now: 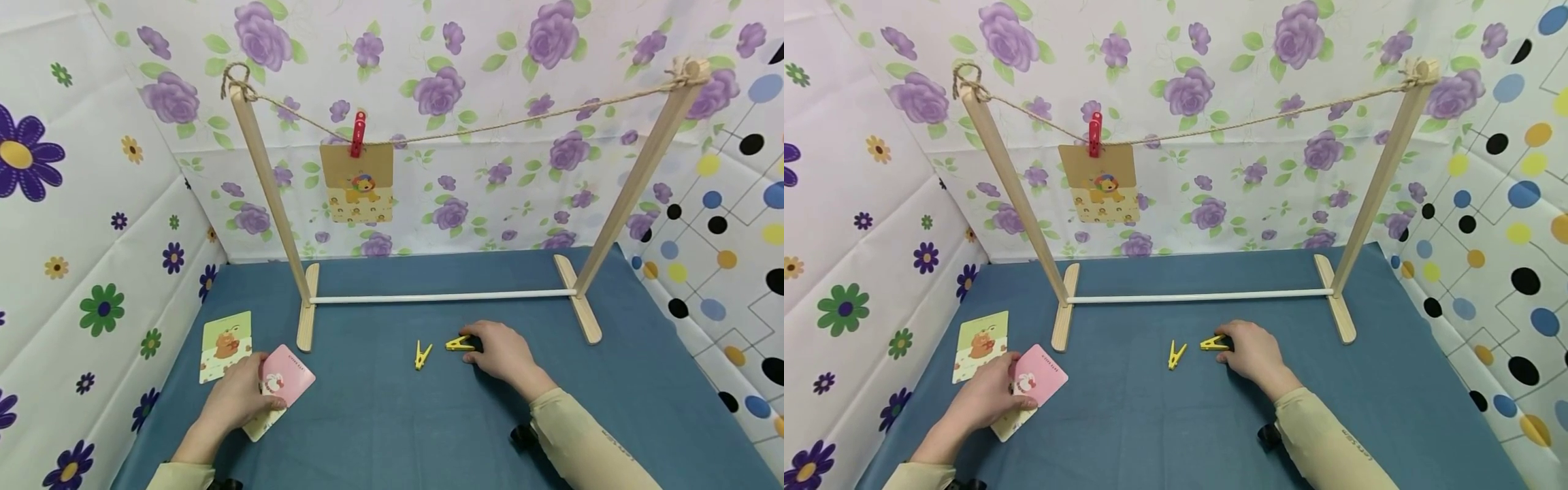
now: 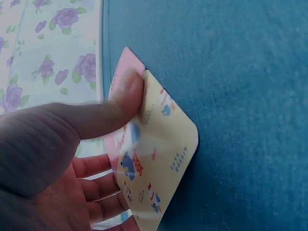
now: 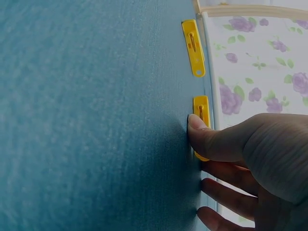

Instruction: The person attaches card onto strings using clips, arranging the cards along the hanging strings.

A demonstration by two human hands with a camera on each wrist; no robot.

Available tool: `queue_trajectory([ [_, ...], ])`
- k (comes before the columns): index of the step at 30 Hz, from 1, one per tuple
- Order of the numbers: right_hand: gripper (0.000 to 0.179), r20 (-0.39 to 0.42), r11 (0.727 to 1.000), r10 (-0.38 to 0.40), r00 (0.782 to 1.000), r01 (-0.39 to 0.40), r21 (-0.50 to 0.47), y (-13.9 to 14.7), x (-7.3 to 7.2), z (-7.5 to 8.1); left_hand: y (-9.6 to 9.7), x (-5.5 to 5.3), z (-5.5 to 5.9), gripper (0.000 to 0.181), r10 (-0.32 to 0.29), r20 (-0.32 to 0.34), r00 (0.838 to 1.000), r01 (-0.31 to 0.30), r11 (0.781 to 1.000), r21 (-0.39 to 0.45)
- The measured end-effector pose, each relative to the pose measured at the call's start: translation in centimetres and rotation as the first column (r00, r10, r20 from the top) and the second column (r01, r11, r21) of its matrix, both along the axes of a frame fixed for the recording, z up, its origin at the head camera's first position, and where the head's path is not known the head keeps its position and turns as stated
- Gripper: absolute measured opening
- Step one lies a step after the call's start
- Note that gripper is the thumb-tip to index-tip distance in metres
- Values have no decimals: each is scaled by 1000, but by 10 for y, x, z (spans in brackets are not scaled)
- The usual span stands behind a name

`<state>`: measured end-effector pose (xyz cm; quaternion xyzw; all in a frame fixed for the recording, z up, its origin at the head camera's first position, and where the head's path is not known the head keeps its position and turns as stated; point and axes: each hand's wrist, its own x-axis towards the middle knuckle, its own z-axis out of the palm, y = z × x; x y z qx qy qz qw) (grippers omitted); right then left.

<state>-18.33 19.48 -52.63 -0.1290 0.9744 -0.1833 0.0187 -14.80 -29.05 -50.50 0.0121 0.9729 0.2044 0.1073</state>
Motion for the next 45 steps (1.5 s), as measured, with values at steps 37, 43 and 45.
queue_trajectory([
  [37, 46, 13, 1000, 7, 1000, -7, -1, 5, -4, -5, 6, -1, 17, 47, 78, -10, 997, -65, 891, 450],
  [43, 38, -16, 999, 51, 999, -51, 2, 4, -4, 2, 18, -3, 18, 43, 94, -7, 996, -77, 850, 521],
  [45, 35, -16, 998, 56, 998, -55, 6, 3, -4, 2, 21, -4, 17, 43, 100, -7, 995, -81, 841, 535],
])
